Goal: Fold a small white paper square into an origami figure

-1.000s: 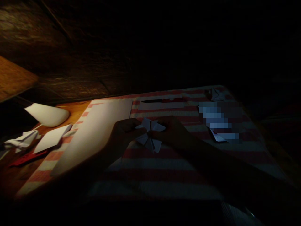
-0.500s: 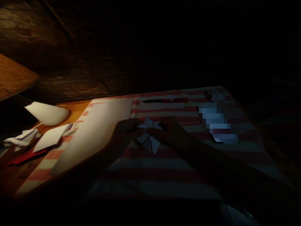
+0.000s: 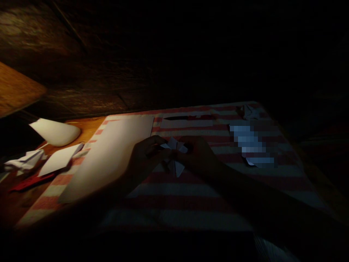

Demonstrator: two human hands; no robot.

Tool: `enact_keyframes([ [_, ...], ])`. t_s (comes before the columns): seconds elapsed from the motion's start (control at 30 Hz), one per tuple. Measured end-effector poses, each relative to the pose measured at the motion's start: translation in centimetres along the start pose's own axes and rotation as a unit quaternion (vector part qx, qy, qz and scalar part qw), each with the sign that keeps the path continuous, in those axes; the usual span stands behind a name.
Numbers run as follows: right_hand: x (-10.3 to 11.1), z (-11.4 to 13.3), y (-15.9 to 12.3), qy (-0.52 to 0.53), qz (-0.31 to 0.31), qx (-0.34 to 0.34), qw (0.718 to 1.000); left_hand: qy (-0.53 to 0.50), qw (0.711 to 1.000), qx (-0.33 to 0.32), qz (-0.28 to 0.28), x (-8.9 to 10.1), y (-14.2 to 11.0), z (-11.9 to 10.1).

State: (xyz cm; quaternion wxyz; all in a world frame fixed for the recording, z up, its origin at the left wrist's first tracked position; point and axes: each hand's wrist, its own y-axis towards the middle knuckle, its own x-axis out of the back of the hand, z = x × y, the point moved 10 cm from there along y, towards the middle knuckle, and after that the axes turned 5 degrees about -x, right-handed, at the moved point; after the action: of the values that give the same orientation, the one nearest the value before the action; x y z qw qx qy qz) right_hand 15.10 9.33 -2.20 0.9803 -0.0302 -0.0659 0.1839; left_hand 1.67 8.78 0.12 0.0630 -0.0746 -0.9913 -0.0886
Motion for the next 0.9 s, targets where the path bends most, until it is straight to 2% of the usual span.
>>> enact_keyframes([
  [0.1, -0.1, 0.3, -0.2, -0.036, 0.003, 0.009, 0.999, -0.01, 0.999, 0.029, -0.018, 0.2, -0.2, 0.6],
  [0.2, -0.2, 0.4, -0.2, -0.026, 0.01, 0.019, 0.999, -0.023, 0.999, 0.042, -0.025, 0.2, -0.1, 0.9],
  [0.33, -0.2, 0.0, 0.0, 0.049, 0.006, 0.006, 0.999, -0.012, 0.998, 0.022, -0.049, 1.0, 0.2, 0.5],
  [0.53, -0.8, -0.5, 0.0, 0.144, 0.028, -0.028, 0.989, -0.055, 0.997, 0.042, -0.036, 0.7, 0.1, 0.9],
  [0.7, -0.5, -0.8, 0.2, 0.13, 0.019, -0.028, 0.991, -0.05, 0.998, 0.012, -0.044, 0.7, 0.0, 0.1],
  [0.9, -0.2, -0.6, 0.3, 0.081, 0.014, -0.023, 0.996, -0.08, 0.996, 0.03, -0.028, 0.2, 0.1, 0.5],
])
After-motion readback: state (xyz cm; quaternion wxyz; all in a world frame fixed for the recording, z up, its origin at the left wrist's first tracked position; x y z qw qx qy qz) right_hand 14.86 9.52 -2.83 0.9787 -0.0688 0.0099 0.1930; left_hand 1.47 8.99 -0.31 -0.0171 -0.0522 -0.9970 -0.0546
